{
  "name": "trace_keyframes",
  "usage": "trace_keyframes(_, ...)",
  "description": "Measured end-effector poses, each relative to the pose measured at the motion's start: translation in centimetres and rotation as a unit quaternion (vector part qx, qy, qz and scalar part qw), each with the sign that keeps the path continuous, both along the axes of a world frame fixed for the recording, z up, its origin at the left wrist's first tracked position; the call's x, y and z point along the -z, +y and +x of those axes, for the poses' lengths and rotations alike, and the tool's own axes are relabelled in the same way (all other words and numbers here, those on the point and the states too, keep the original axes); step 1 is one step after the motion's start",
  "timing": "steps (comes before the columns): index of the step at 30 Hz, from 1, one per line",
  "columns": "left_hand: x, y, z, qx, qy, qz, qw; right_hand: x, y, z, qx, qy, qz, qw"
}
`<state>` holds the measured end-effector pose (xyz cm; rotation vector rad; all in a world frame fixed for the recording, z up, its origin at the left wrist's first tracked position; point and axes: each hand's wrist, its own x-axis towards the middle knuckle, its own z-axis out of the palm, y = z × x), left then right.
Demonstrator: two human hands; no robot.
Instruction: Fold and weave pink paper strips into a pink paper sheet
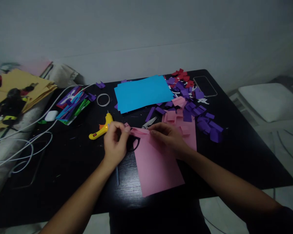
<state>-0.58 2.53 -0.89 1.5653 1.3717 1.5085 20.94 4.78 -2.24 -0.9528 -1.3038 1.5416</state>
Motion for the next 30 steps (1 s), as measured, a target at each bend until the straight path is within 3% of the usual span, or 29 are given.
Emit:
trace_keyframes(2, -0.6, 0.7, -0.8, -0.008, 0.018, 0.021, 1.000, -0.3, 0.0, 0.2, -0.019, 0.006, -0.017, 1.000)
trace_keyframes(3, -0.8, 1.0, -1.1, 0.018, 0.032, 0.016, 0.999, -0.4, 0.0, 0.3, -0.032, 0.009, -0.025, 0.999)
trace_keyframes(5, -1.1, 1.4, -1.5, 0.124, 0.039, -0.034, 0.991, -0.6, 0.0, 0.5, -0.059, 0.019, -0.037, 0.997)
trace_keyframes(8, -1.1, 1.3, -1.5, 0.285, 0.000, -0.134, 0.949, -0.7, 0.0, 0.7, -0.094, 0.042, -0.045, 0.994)
trace_keyframes(11, -0.9, 0.8, -1.1, 0.345, -0.055, -0.182, 0.919, -0.7, 0.0, 0.8, -0.106, 0.058, -0.044, 0.992)
trace_keyframes(19, -0.7, 0.2, -0.5, 0.304, -0.053, -0.161, 0.937, -0.9, -0.1, 0.5, -0.066, 0.005, 0.025, 0.998)
trace_keyframes(22, -0.4, 0.0, -0.3, 0.274, -0.049, -0.151, 0.948, -0.9, -0.2, 0.2, -0.005, -0.042, 0.124, 0.991)
trace_keyframes(26, -0.2, 0.0, 0.0, 0.238, -0.064, -0.160, 0.956, -1.0, -0.6, 0.0, 0.063, -0.126, 0.257, 0.956)
trace_keyframes(30, -0.2, 0.0, 0.2, 0.211, -0.051, -0.148, 0.965, -0.8, -0.8, 0.0, 0.044, -0.124, 0.249, 0.959)
